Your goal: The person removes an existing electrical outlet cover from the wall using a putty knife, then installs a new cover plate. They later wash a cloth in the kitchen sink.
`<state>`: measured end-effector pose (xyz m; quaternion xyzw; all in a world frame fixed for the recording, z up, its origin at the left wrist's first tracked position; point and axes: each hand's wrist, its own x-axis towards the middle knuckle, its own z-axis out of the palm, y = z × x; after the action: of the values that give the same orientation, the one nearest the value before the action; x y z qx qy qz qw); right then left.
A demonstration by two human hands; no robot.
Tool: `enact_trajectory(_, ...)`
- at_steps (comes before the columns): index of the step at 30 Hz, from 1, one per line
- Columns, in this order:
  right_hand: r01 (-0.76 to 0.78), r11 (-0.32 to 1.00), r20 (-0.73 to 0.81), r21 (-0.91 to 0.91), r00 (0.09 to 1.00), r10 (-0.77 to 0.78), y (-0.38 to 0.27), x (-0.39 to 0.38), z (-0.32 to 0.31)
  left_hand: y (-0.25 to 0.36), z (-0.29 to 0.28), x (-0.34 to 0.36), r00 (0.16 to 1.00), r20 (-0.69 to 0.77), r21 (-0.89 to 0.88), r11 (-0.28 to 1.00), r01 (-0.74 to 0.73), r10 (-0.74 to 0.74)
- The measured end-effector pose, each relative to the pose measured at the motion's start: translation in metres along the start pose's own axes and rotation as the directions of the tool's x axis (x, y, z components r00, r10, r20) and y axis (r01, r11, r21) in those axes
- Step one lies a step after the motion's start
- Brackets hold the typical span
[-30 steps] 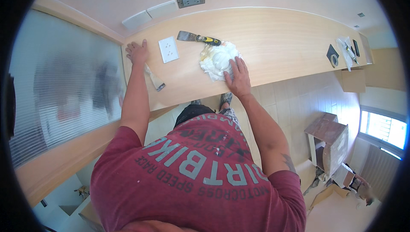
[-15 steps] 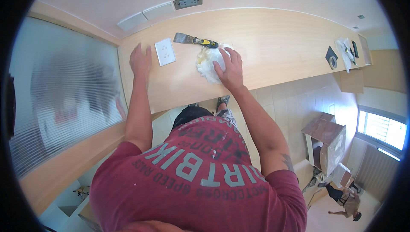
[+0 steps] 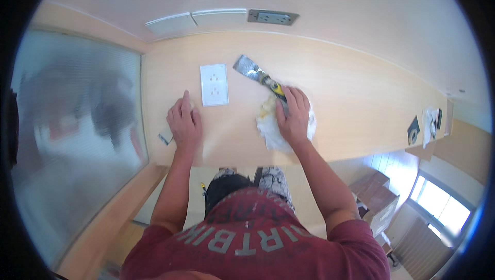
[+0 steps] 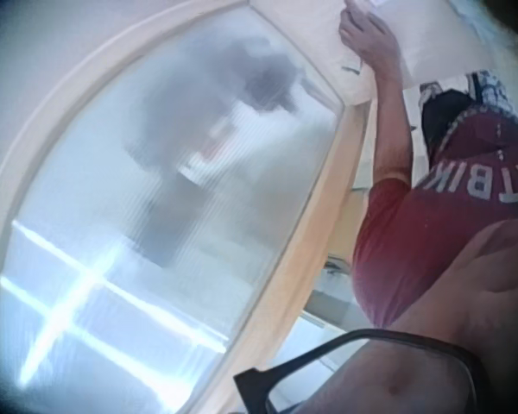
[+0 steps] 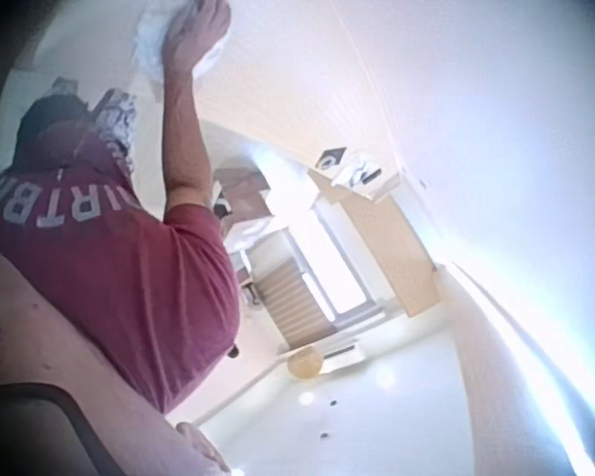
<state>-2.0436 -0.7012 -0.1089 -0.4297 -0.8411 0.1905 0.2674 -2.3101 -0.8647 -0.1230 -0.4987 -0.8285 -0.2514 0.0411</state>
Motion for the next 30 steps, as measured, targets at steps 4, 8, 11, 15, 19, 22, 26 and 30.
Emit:
enact_trajectory(4, -0.034, 0.999, 0.061, -0.032, 0.998, 0.036, 0.005, 0.003, 0.005, -0.005, 0.010, -0.003, 0.988, 0.135, -0.008, 0.997, -0.072, 0.072)
enact_trajectory(8, -0.005, 1.000, 0.088, 0.017, 0.996, 0.004, 0.011, 0.010, 0.008, -0.002, 0.007, 0.003, 0.972, 0.216, 0.062, 0.992, -0.113, 0.097)
enact_trajectory(11, -0.013, 0.989, 0.120, 0.148, 0.993, -0.005, 0.019, 0.007, 0.008, -0.003, 0.010, 0.004, 0.967, 0.232, 0.063, 0.991, -0.119, 0.101)
enact_trajectory(15, -0.238, 0.866, 0.284, 0.439, 0.952, 0.118, 0.026, 0.011, -0.009, -0.006, 0.019, 0.012, 0.980, 0.180, 0.004, 0.996, -0.091, 0.089)
enact_trajectory(19, -0.490, 0.206, 0.415, 0.847, 0.852, 0.319, 0.042, 0.033, -0.023, -0.009, 0.019, 0.012, 0.991, 0.065, 0.020, 0.993, -0.116, 0.115)
enact_trajectory(22, -0.479, -0.020, 0.446, 0.877, 0.799, 0.403, 0.040, 0.031, -0.052, -0.010, 0.021, 0.011, 0.993, 0.048, -0.010, 0.994, -0.110, 0.110)
enact_trajectory(26, -0.337, -0.279, 0.436, 0.899, 0.737, 0.516, 0.038, 0.027, -0.079, -0.002, 0.015, 0.007, 0.990, 0.013, -0.025, 0.990, -0.138, 0.138)
enact_trajectory(30, -0.300, -0.355, 0.456, 0.886, 0.707, 0.541, 0.048, 0.010, -0.088, 0.004, 0.017, 0.003, 0.990, -0.005, -0.060, 0.988, -0.143, 0.143)
